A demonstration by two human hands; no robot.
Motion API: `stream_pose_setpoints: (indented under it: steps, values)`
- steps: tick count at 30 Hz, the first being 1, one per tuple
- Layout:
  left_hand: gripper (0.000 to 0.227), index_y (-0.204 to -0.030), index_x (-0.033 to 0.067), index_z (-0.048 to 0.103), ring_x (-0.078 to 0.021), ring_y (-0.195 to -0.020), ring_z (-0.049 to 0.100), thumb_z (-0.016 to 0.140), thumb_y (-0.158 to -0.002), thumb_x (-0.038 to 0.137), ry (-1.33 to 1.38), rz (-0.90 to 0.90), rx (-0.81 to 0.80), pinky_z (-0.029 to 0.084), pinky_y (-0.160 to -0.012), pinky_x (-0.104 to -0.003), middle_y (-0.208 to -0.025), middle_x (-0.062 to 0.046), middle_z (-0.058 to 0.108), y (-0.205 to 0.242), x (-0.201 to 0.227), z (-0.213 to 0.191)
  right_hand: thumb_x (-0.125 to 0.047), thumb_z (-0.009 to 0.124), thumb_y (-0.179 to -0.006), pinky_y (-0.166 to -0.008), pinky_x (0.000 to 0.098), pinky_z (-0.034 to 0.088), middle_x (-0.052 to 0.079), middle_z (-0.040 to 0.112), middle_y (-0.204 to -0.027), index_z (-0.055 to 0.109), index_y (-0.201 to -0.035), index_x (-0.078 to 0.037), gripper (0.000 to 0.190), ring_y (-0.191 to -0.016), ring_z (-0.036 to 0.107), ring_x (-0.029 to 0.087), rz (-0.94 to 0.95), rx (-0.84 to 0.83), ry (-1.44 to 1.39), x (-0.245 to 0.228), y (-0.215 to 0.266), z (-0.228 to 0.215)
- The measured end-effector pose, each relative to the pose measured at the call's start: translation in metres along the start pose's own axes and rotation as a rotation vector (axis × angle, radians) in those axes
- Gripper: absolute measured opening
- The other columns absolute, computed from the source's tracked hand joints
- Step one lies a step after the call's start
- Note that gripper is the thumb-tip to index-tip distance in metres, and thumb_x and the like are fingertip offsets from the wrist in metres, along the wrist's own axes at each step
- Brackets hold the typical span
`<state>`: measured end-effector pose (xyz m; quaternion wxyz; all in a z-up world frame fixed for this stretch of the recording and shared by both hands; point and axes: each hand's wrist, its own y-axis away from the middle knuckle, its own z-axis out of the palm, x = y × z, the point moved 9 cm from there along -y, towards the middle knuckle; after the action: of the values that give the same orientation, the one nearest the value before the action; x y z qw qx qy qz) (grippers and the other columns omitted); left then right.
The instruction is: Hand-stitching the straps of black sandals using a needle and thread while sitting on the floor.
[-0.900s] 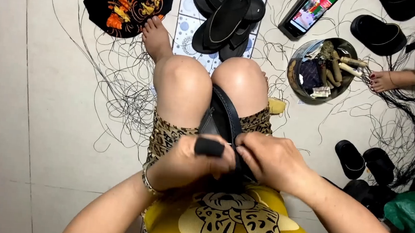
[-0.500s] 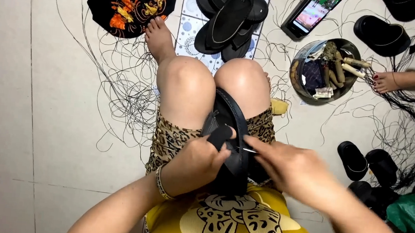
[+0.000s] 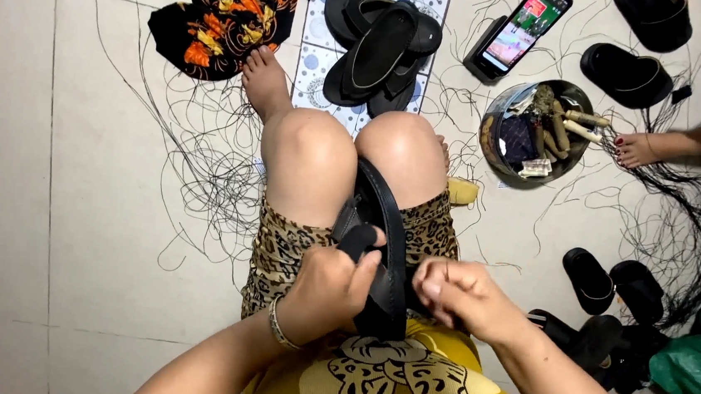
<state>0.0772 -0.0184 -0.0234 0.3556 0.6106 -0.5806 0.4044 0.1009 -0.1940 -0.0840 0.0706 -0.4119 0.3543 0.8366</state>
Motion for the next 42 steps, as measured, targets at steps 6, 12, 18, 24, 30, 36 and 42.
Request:
stream_pose_setpoints:
  steps: [6,12,18,24,30,36,42]
  values:
    - [0.034,-0.128,-0.0041,0.054,-0.0033,-0.056,0.039,0.063,-0.095,-0.002,0.814,-0.443,0.014,0.034,-0.053,-0.017,-0.068,0.007,0.046,0.004,-0.023,-0.022,0.003,0.059,-0.096,-0.043,0.0188,0.036,0.011,0.079,-0.091,0.076,-0.124,-0.006,0.034,-0.05,0.048,0.005,-0.035,-0.141,0.179,-0.034,-0.002,0.012]
    - [0.032,-0.128,-0.0046,0.058,-0.0025,-0.058,0.042,0.065,-0.097,0.003,0.99,-0.37,-0.09,0.034,-0.054,-0.015,-0.073,0.007,0.052,0.003,0.004,-0.013,0.0,0.071,-0.078,-0.054,0.0225,0.054,0.004,0.07,-0.078,0.068,-0.074,-0.006,0.008,-0.066,0.065,0.013,-0.773,0.355,1.097,-0.094,-0.013,0.064]
    - [0.017,-0.096,0.0123,0.082,-0.0054,-0.046,0.048,0.073,-0.089,0.025,0.378,-0.66,-0.289,0.041,-0.046,-0.021,-0.052,0.009,0.053,0.05,-0.081,-0.036,-0.001,0.078,-0.11,-0.064,0.0308,0.052,0.012,0.07,-0.093,0.076,-0.111,0.002,0.004,-0.078,0.061,0.019,-0.348,1.201,1.364,-0.065,0.061,-0.276]
    - [0.018,-0.097,0.0123,0.071,-0.0141,-0.084,0.069,0.068,-0.093,0.029,0.756,-0.356,-0.193,0.058,-0.081,-0.026,-0.093,-0.003,0.074,0.038,-0.06,-0.037,0.001,0.067,-0.111,-0.054,0.0326,0.051,0.024,0.064,-0.109,0.062,-0.141,0.017,0.034,-0.069,0.058,0.023,-0.401,0.995,1.1,-0.078,0.057,-0.224]
    - [0.028,-0.091,0.0192,0.074,-0.057,-0.131,0.052,0.058,-0.101,0.04,1.503,0.11,0.226,0.042,-0.107,-0.068,-0.125,-0.034,0.062,-0.009,-0.066,-0.064,-0.02,0.069,-0.092,-0.066,0.0359,0.06,0.012,0.075,-0.084,0.076,-0.117,-0.006,0.03,-0.071,0.071,0.022,-0.238,0.029,0.861,-0.033,-0.023,-0.003]
    - [0.031,-0.091,0.0059,0.062,-0.0078,-0.045,0.027,0.046,-0.109,0.027,1.464,-0.251,0.331,0.032,-0.047,-0.026,-0.058,0.008,0.022,-0.009,-0.132,-0.107,-0.026,0.054,-0.104,-0.033,0.0248,0.045,0.024,0.07,-0.088,0.072,-0.073,0.002,0.045,-0.037,0.053,0.012,-0.336,-0.077,0.06,-0.043,-0.034,0.008]
    - [0.034,-0.084,0.0055,0.066,-0.0122,-0.042,0.043,0.048,-0.109,0.019,0.429,-0.263,0.482,0.037,-0.05,-0.021,-0.049,0.002,0.045,-0.004,-0.126,-0.113,-0.03,0.048,-0.11,-0.03,0.0192,0.038,0.015,0.053,-0.073,0.051,-0.074,-0.004,0.044,-0.041,0.04,0.007,-0.097,0.175,-0.213,0.008,-0.048,-0.041]
